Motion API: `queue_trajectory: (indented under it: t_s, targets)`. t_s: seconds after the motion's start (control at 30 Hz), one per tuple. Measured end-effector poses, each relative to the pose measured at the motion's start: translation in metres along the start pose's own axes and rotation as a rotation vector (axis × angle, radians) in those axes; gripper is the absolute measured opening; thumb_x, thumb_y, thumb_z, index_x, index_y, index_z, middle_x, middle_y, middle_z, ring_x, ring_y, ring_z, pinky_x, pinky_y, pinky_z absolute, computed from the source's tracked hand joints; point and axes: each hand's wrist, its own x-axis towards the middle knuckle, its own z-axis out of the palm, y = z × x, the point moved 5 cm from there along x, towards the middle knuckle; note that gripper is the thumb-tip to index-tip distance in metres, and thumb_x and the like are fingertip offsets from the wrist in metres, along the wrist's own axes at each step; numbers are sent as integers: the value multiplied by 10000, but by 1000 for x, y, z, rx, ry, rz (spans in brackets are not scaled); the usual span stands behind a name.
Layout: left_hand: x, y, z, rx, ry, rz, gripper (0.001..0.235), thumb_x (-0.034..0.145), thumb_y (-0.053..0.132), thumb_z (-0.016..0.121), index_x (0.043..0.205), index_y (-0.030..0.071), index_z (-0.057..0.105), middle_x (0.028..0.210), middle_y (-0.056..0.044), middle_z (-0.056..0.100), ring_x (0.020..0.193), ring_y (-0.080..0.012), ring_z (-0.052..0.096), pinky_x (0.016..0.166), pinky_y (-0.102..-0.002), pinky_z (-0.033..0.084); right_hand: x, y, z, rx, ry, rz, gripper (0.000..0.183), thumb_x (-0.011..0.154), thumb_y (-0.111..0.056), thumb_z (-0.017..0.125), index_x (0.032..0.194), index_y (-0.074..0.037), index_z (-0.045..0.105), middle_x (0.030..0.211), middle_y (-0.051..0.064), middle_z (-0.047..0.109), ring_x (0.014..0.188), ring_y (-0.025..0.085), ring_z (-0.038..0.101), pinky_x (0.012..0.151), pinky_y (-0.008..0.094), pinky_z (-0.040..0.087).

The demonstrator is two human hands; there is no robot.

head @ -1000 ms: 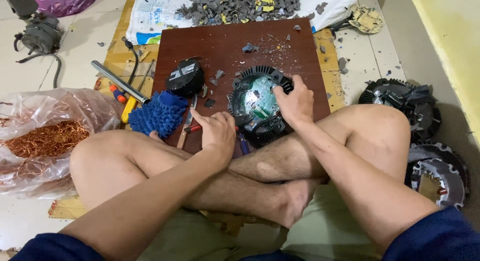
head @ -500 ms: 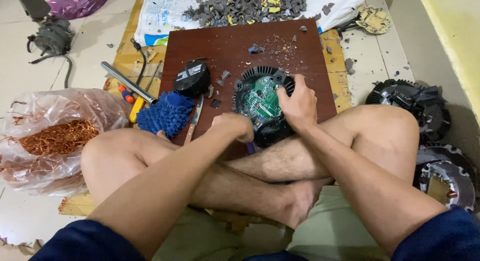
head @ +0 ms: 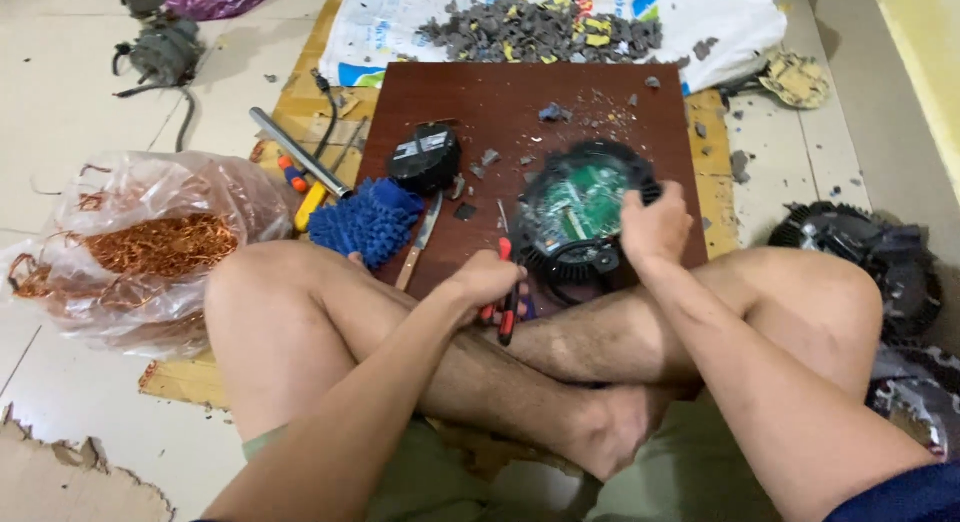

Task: The person sits cross-legged on the floor and uses a screwdriver to pry and remove components from a circular electronic device with a green circuit board. The person works on the device placed on a wooden board, surrounded by tools and debris.

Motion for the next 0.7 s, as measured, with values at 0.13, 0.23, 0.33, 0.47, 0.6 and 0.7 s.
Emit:
queue_trajectory:
  t_s: [0.13,0.23,0.33,0.47,0.6,0.7]
  targets:
    - [-50,38,-13,625,97,145,264,821,402,584,795,189,738,643,-21,757,950,-277,800,935,-479,604,-15,-14,-23,84,-13,71,680,916,-600,673,1407,-164,498,1292,231,676,1272,443,617,1076,569,492]
    - [-70,50,-15,814,181,278,427,964,344,543,1320,130,640,1233,-223,729,1159,-462,715,964,-592,597,-52,-58,-60,104,211,-319,537,997,-283,736,1385,-11,484,1316,270,473,1300,511,487,1096,614,424]
    - [-74,62,-7,998,305,507,338,959,160,509,1279,65,563,1255,-214,653,1096,-477,712,934,-609,590,-79,-82,-74,315,137,-444,281,1132,-262,600,1226,-8,676,1062,283,686,1029,468,680,838,556,529]
    - [-62,57,4,1270,586,888,352,951,178,577,1301,131,579,1172,-94,647,1129,-339,680,977,-548,553,-112,-85,-59,1012,-437,395,585,1042,-510,474,1355,-20,409,1244,217,478,1104,320,522,908,408,510]
    - [-59,52,9,1358,579,959,505,898,157,651,1394,167,556,1176,-78,657,1211,-332,653,1099,-641,428,-98,-38,-13,1195,-758,734,620,1061,-480,462,1465,-10,499,1270,176,529,1245,382,650,1101,469,553]
    - [-68,55,3,1297,534,854,499,944,126,561,1438,189,544,1201,-62,677,1207,-315,657,1090,-603,447,-74,2,7,1279,-721,753,291,1022,-239,594,1186,-11,519,1107,107,511,1040,333,714,950,418,664]
